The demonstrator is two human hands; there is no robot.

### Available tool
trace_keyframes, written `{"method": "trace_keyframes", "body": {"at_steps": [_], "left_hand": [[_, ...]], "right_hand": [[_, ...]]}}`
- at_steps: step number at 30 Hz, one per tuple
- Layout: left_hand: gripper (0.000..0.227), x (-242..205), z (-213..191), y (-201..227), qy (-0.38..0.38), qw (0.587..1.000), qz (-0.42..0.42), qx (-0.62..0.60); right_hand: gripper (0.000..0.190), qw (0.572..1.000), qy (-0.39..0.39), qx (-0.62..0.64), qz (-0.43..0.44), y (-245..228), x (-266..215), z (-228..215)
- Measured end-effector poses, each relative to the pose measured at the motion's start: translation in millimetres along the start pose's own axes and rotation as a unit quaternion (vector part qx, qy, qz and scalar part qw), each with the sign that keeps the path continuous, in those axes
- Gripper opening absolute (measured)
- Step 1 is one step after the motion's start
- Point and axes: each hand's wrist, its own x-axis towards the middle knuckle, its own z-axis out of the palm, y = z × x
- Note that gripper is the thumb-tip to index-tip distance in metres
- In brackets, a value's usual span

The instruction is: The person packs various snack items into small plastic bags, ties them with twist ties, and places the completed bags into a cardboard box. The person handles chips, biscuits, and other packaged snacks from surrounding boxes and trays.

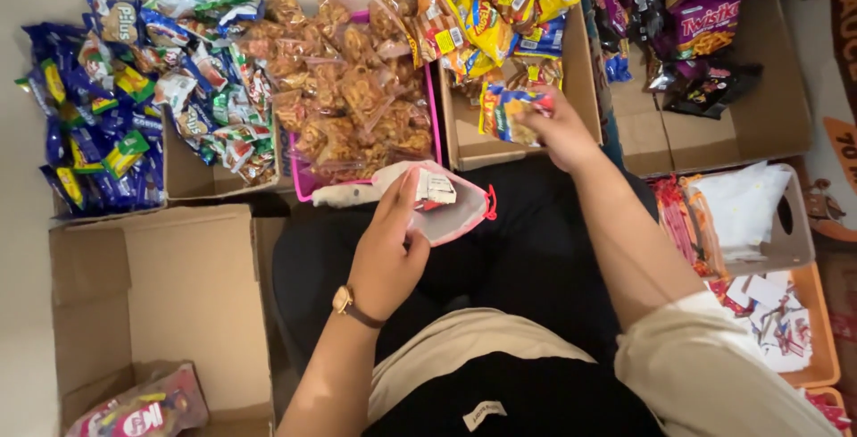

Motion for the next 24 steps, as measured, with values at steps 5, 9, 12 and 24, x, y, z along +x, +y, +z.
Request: {"method": "trace_keyframes", "body": {"at_steps": [5,9,12,24], "left_hand": [[0.081,-2.7,5.0,13.8,-0.029,0.998,0.026,0.043],[0.081,-8.9,13.9,30.8,-0.038,0.994,0.054,0.087],[0.085,-15.6,20.0,38.9,-0.047,0.986,0.077,0.141],[0.065,-35.0,42.3,58.0,-0.032,0.95,0.134,0.281]], "right_hand": [[0.079,0.881,-0.274,0.379,-0.07,-59.8,-69.6,-37.4],[0.064,0.872,-0.323,0.357,-0.091,-129.5,-143.3,-50.2],[0.07,0.905,-0.399,0.056,-0.135,-164.2,-172.1,-52.5],[0.054,0.842,-0.274,-0.441,-0.148,-180.1,-225.4,-9.6]]}}
